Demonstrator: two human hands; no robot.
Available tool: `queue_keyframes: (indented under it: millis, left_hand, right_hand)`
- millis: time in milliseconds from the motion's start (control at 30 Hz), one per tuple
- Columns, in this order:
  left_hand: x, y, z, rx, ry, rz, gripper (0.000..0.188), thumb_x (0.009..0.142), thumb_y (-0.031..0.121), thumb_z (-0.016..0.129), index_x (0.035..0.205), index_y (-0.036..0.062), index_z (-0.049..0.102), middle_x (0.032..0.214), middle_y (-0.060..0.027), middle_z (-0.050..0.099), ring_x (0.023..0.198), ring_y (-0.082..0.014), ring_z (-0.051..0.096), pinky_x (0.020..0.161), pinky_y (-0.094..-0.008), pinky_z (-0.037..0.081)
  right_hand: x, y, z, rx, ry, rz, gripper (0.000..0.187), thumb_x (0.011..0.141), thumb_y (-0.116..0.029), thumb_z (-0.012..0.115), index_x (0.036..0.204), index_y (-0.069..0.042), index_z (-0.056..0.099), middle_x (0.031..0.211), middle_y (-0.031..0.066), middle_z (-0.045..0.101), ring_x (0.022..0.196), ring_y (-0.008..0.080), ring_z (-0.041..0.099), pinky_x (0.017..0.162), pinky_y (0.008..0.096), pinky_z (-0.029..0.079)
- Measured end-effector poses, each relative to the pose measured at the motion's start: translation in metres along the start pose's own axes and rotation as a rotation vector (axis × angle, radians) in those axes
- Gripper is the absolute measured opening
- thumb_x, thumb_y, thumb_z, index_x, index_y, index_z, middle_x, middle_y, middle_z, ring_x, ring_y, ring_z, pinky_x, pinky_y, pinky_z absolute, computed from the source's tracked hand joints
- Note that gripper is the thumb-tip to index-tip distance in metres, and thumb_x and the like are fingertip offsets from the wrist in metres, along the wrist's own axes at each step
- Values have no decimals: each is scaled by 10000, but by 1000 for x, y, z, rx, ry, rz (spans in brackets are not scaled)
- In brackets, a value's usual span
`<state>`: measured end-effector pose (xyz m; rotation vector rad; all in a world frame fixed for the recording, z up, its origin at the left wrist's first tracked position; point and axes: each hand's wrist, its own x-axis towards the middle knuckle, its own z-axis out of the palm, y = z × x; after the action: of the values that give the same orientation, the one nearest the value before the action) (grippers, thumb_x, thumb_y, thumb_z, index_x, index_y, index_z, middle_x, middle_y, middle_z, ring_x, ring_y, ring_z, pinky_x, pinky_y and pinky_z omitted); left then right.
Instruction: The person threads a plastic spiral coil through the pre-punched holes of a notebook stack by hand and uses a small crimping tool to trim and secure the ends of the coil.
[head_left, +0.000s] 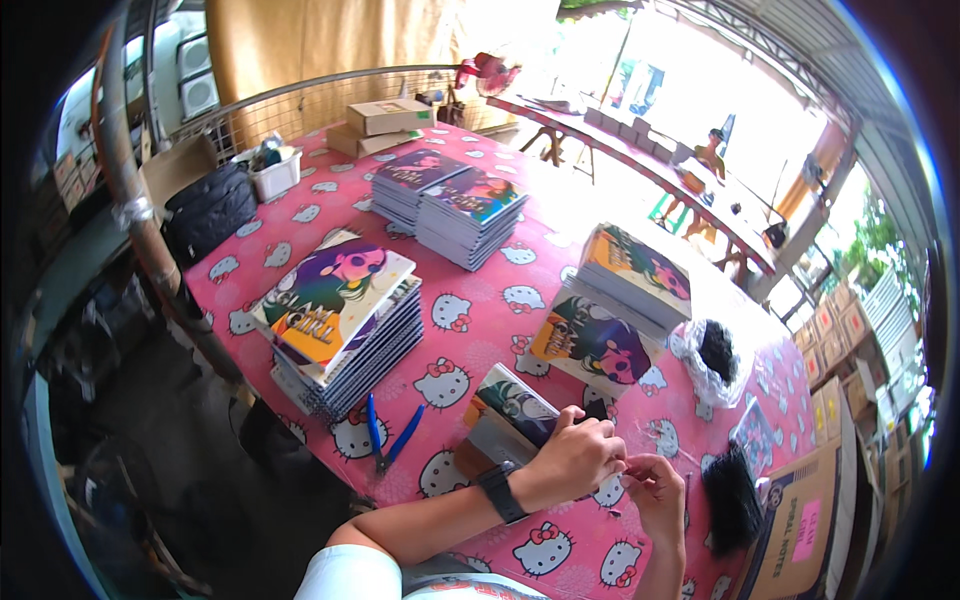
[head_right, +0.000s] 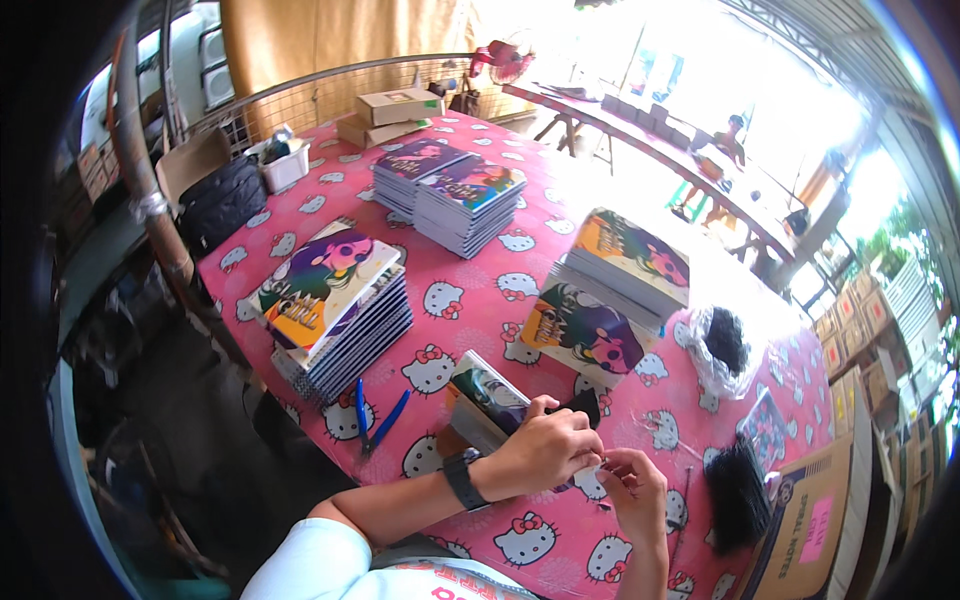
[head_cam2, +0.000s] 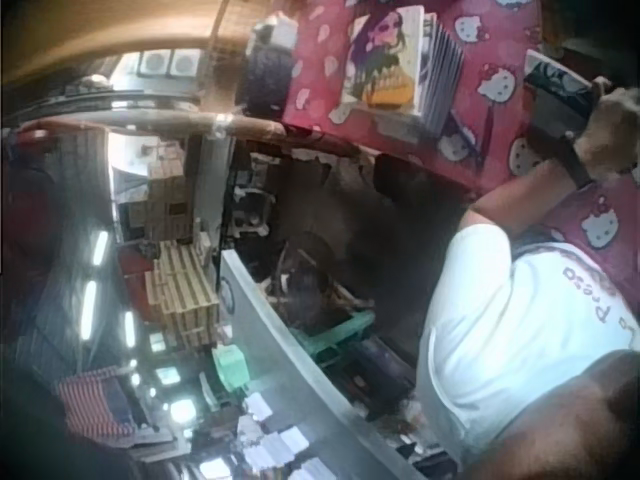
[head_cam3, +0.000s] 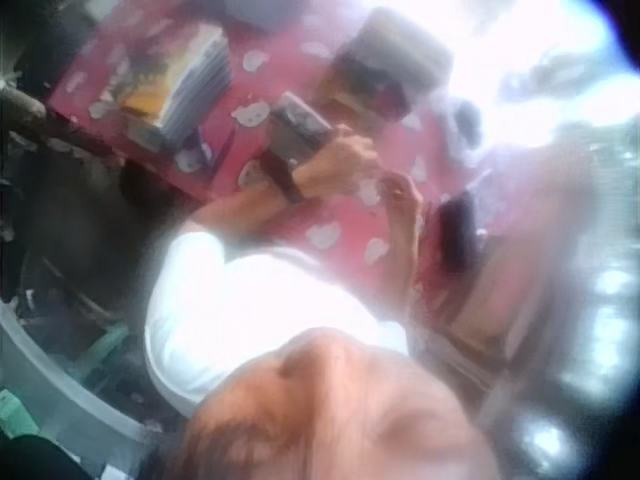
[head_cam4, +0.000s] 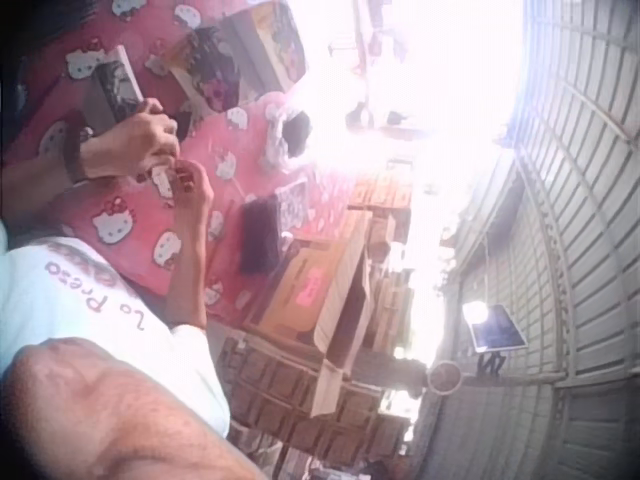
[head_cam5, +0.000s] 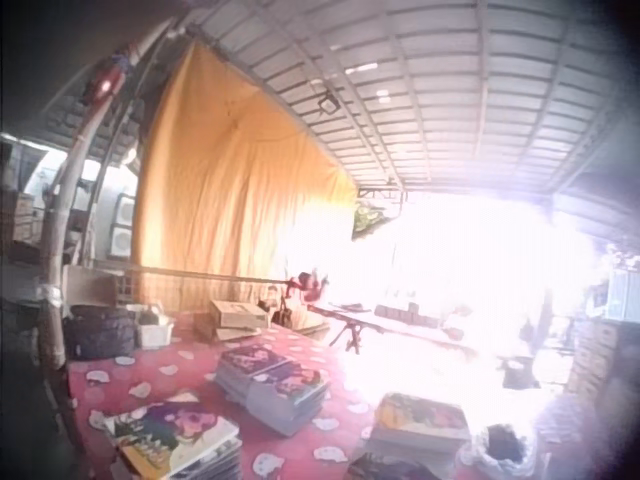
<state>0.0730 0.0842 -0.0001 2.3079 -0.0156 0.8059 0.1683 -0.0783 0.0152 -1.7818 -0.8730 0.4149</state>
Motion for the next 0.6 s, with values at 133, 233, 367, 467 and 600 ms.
queue_keyframes:
  millis: [133,233,367,467,600]
  left_hand:
    - [0,0,0,10,2,-50,125,831,231,629,837,112,666,800,-36,578,842,-200,571,903,-408,289]
    - [-3,-1,-3,-7,30,-46,114,825,219,637,833,110,668,795,-33,582,833,-196,573,893,-400,294]
    - [-4,1,-5,-54,80,-24,92,812,199,651,824,109,667,796,-29,594,808,-193,578,882,-387,302]
    - [-5,1,0,-76,92,45,99,792,190,653,852,115,631,803,-38,590,856,-205,587,872,-407,320]
    - [-17,2,-10,-28,144,106,121,774,182,688,882,169,634,802,23,596,821,-148,600,918,-401,308]
  right_hand:
    - [2,0,3,-58,-27,31,149,855,-4,612,996,40,631,801,42,654,686,61,568,604,203,471]
    - [4,2,3,-21,-55,41,158,861,-12,604,1009,35,633,800,45,660,688,66,576,612,203,472]
    - [2,11,2,-42,-25,25,156,832,6,628,987,24,637,799,37,655,686,67,574,622,212,477]
    - [-3,7,-2,-107,22,-57,204,761,25,690,956,-9,644,820,41,646,705,91,586,625,233,487]
    - [1,-9,5,-318,55,-446,252,688,28,734,910,-56,651,835,64,627,738,169,609,625,274,500]
